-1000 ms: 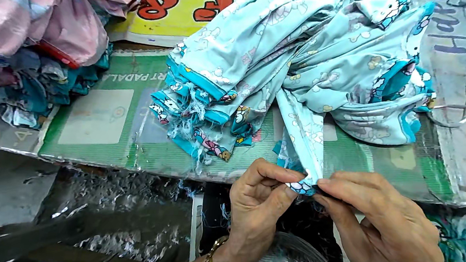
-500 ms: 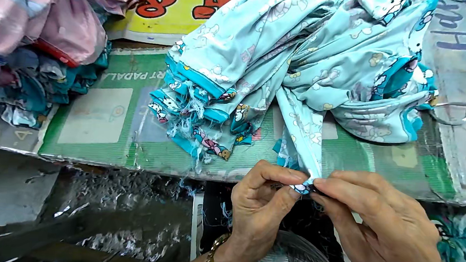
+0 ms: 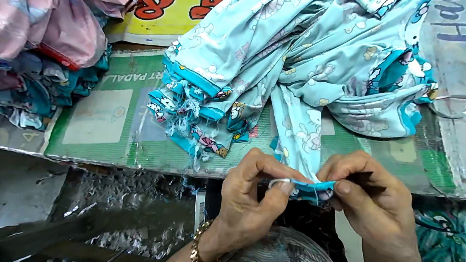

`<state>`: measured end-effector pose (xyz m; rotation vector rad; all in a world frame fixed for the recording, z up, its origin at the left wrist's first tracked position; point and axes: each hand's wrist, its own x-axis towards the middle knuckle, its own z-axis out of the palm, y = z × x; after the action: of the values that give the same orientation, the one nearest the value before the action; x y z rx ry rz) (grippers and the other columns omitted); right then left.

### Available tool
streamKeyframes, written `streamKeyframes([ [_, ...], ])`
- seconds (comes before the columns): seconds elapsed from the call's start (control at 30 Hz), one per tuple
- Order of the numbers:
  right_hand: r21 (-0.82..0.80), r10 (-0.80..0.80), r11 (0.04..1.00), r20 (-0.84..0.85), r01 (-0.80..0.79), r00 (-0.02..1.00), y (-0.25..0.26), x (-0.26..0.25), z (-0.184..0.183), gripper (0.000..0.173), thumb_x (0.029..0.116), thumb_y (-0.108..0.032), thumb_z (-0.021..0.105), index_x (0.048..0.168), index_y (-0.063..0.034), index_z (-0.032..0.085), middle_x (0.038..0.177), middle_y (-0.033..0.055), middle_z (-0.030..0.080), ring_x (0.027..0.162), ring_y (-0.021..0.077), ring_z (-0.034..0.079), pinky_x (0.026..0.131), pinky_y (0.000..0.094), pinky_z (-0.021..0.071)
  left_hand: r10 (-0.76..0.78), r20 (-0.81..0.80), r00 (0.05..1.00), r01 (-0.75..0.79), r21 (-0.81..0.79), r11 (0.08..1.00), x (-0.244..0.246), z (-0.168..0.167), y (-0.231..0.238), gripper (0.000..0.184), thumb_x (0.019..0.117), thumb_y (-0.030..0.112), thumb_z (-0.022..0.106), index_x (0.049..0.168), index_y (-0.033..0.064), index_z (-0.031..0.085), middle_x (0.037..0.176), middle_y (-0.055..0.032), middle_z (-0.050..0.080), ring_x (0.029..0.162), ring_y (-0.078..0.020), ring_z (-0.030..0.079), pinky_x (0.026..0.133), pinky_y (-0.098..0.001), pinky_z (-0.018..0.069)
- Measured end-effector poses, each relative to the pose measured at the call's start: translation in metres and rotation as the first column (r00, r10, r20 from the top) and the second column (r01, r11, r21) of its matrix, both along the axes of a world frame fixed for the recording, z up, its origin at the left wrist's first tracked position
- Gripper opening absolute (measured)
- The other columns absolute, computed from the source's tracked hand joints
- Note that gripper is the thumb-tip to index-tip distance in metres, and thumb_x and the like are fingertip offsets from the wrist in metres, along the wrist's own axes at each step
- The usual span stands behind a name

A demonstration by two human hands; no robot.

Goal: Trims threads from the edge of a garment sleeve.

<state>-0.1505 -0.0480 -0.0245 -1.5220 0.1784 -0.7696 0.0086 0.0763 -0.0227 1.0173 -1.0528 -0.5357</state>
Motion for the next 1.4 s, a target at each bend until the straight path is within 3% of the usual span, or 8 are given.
streamKeyframes([
  [0.2, -0.151, -0.115, 0.984, -0.109, 0.098, 0.987, -0.007, -0.004, 0.005, 0.007, 0.1032, -0.018, 0.060, 0.102, -0.0137, 0.064, 0.093, -0.0100, 0.065, 0.080, -0.0078, 0.060, 0.069, 0.0068, 0.0506, -0.133, -0.322, 0.937, 0.186, 0.140, 0.972, -0.001, 0.016, -0.006, 0.019, 0.1010, 0.004, 0.058, 0.116, 0.0147, 0.056, 0.087, -0.0010, 0.073, 0.081, -0.0049, 0.071, 0.079, -0.0212, 0.0581],
  [0.4, -0.331, -0.243, 0.921, -0.080, 0.204, 0.967, -0.009, -0.013, 0.020, 0.036, 0.1028, -0.047, 0.059, 0.113, -0.0142, 0.067, 0.095, -0.0099, 0.058, 0.077, -0.0097, 0.050, 0.064, 0.0066, 0.0415, -0.046, -0.045, 0.998, 0.052, 0.157, 0.986, -0.018, 0.023, -0.013, 0.015, 0.1003, 0.003, 0.058, 0.112, 0.0117, 0.054, 0.092, 0.0026, 0.073, 0.085, -0.0011, 0.070, 0.079, -0.0177, 0.0572],
  [0.53, -0.372, -0.317, 0.873, 0.060, 0.316, 0.947, -0.004, -0.006, 0.019, 0.008, 0.0969, -0.018, 0.072, 0.097, -0.0097, 0.071, 0.092, -0.0046, 0.064, 0.084, -0.0026, 0.062, 0.073, 0.0098, 0.0534, -0.011, -0.047, 0.999, 0.019, 0.175, 0.984, -0.024, 0.028, -0.019, 0.020, 0.0964, -0.001, 0.062, 0.112, 0.0107, 0.057, 0.089, 0.0019, 0.074, 0.080, -0.0020, 0.071, 0.076, -0.0179, 0.0582],
  [0.7, -0.525, -0.378, 0.751, 0.157, 0.401, 0.913, -0.005, -0.016, 0.013, 0.010, 0.1002, -0.019, 0.069, 0.098, -0.0094, 0.070, 0.095, -0.0021, 0.068, 0.089, -0.0003, 0.066, 0.077, 0.0117, 0.0538, -0.019, -0.216, 0.976, 0.063, 0.196, 0.979, -0.022, 0.030, -0.024, 0.019, 0.0956, -0.003, 0.063, 0.109, 0.0101, 0.063, 0.084, -0.0024, 0.072, 0.075, -0.0061, 0.070, 0.073, -0.0221, 0.0597],
  [0.9, -0.671, -0.414, 0.614, 0.173, 0.415, 0.894, -0.015, -0.019, 0.026, 0.008, 0.0992, -0.016, 0.069, 0.096, -0.0092, 0.067, 0.097, -0.0004, 0.066, 0.091, 0.0011, 0.064, 0.078, 0.0127, 0.0517, -0.106, 0.307, 0.946, 0.040, 0.215, 0.976, -0.017, 0.032, -0.026, 0.015, 0.0980, 0.004, 0.059, 0.106, 0.0005, 0.072, 0.098, -0.0022, 0.072, 0.088, -0.0031, 0.067, 0.076, -0.0189, 0.0577],
  [1.07, -0.630, -0.367, 0.681, 0.150, 0.374, 0.918, -0.022, -0.012, 0.029, 0.009, 0.0986, -0.014, 0.069, 0.094, -0.0078, 0.066, 0.095, -0.0016, 0.064, 0.089, -0.0007, 0.063, 0.077, 0.0109, 0.0516, 0.003, 0.579, 0.815, -0.098, 0.133, 0.986, -0.016, 0.035, -0.033, 0.011, 0.0988, 0.011, 0.066, 0.098, 0.0048, 0.074, 0.086, 0.0017, 0.072, 0.077, 0.0006, 0.063, 0.069, -0.0187, 0.0473],
  [1.27, -0.538, -0.348, 0.816, -0.168, 0.210, 0.922, -0.028, -0.020, 0.024, 0.024, 0.0985, -0.031, 0.069, 0.111, -0.0107, 0.066, 0.094, -0.0083, 0.060, 0.073, -0.0084, 0.051, 0.062, 0.0056, 0.0437, -0.123, 0.378, 0.917, 0.036, 0.230, 0.973, -0.004, 0.041, -0.042, 0.007, 0.0970, 0.001, 0.064, 0.099, 0.0009, 0.071, 0.083, 0.0010, 0.070, 0.071, -0.0003, 0.064, 0.063, -0.0151, 0.0557],
  [1.4, -0.239, -0.171, 0.962, -0.155, 0.131, 0.973, -0.029, -0.019, 0.015, 0.007, 0.0978, -0.019, 0.068, 0.095, -0.0126, 0.067, 0.090, -0.0074, 0.065, 0.075, -0.0042, 0.061, 0.064, 0.0092, 0.0528, -0.108, 0.428, 0.897, 0.020, 0.206, 0.978, -0.001, 0.040, -0.046, 0.005, 0.0989, 0.002, 0.062, 0.098, 0.0017, 0.067, 0.081, 0.0019, 0.065, 0.069, 0.0011, 0.060, 0.061, -0.0133, 0.0510],
])
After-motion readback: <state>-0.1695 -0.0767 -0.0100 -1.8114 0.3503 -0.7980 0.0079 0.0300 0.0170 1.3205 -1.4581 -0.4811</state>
